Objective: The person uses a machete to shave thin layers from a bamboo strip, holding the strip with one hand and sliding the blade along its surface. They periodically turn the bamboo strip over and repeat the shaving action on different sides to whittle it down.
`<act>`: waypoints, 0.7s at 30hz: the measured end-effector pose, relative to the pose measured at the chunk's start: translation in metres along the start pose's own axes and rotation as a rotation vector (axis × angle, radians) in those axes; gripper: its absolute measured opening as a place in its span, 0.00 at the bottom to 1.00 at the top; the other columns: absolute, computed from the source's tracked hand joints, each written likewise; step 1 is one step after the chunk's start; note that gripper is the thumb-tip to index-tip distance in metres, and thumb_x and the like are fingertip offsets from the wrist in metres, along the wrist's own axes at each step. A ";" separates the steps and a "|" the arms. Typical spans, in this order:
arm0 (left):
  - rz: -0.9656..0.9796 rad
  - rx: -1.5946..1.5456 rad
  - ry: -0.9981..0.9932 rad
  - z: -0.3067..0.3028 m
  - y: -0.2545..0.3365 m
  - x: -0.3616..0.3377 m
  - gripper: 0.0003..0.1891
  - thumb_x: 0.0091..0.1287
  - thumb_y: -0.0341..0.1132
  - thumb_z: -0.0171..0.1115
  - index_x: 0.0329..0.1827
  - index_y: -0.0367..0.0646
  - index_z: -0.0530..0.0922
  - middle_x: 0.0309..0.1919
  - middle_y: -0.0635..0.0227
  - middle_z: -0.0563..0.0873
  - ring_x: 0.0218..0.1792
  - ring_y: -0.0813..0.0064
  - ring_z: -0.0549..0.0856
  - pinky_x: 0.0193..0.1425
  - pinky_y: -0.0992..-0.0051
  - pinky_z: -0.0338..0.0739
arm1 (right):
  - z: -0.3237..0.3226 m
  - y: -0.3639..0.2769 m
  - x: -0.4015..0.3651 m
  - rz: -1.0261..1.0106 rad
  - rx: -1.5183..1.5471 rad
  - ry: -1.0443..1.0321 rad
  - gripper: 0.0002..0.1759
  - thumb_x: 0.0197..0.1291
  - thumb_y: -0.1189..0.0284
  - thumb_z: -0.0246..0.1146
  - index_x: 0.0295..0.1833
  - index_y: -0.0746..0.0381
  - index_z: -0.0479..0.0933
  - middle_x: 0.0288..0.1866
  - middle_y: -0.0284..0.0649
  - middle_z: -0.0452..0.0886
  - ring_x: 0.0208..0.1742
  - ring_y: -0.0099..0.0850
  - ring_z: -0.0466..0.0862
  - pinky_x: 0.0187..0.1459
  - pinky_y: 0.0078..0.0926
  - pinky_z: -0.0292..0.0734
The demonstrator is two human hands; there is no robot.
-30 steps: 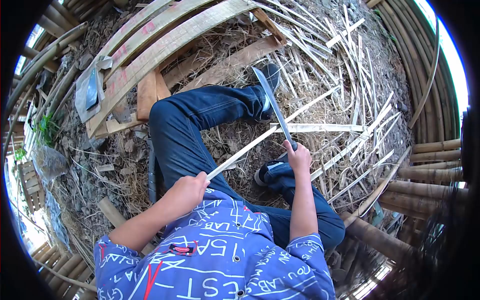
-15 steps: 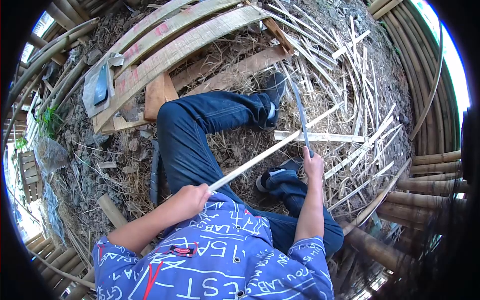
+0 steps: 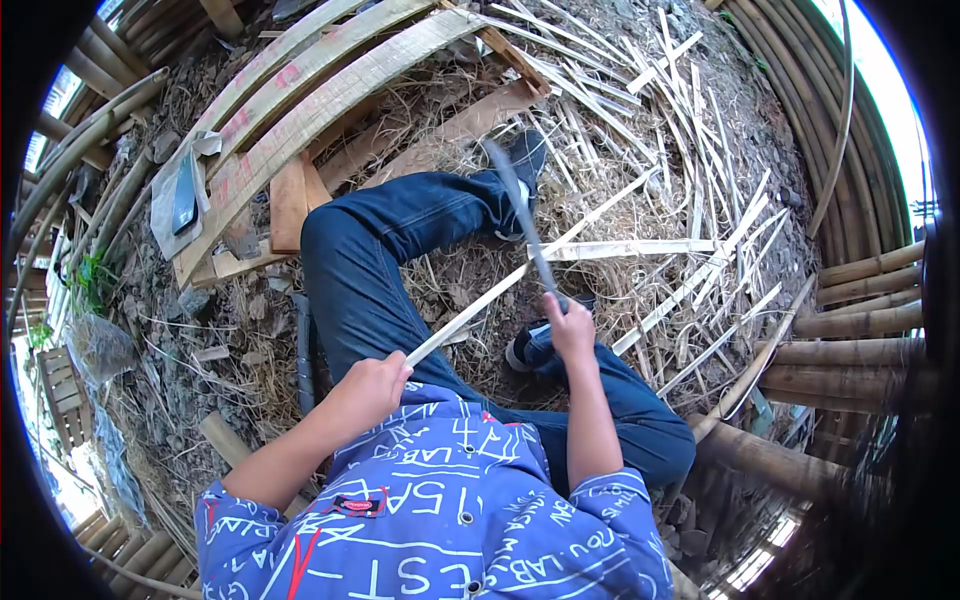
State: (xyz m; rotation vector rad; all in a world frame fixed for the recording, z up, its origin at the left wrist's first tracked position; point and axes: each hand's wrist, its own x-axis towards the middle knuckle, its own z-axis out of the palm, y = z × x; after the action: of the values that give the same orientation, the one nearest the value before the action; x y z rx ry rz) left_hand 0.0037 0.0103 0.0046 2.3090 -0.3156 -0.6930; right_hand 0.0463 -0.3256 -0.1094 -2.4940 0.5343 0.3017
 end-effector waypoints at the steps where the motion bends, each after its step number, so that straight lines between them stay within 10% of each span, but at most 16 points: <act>1: 0.004 -0.032 -0.009 0.003 0.000 -0.004 0.11 0.74 0.36 0.53 0.37 0.35 0.72 0.22 0.43 0.80 0.29 0.40 0.81 0.32 0.49 0.73 | -0.006 0.008 0.009 0.039 0.027 0.011 0.37 0.62 0.37 0.54 0.34 0.64 0.83 0.34 0.58 0.84 0.42 0.58 0.84 0.45 0.52 0.77; 21: 0.024 -0.047 -0.008 -0.002 0.006 -0.037 0.13 0.74 0.38 0.51 0.38 0.35 0.74 0.25 0.41 0.81 0.32 0.38 0.82 0.36 0.49 0.75 | -0.045 0.015 0.043 0.163 -0.288 0.098 0.47 0.59 0.30 0.50 0.43 0.68 0.84 0.45 0.61 0.84 0.52 0.57 0.83 0.55 0.51 0.75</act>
State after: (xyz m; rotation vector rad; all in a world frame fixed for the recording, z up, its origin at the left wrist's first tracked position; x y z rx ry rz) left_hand -0.0260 0.0217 0.0241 2.2550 -0.3275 -0.6911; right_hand 0.0828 -0.3763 -0.0939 -2.7586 0.7848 0.3411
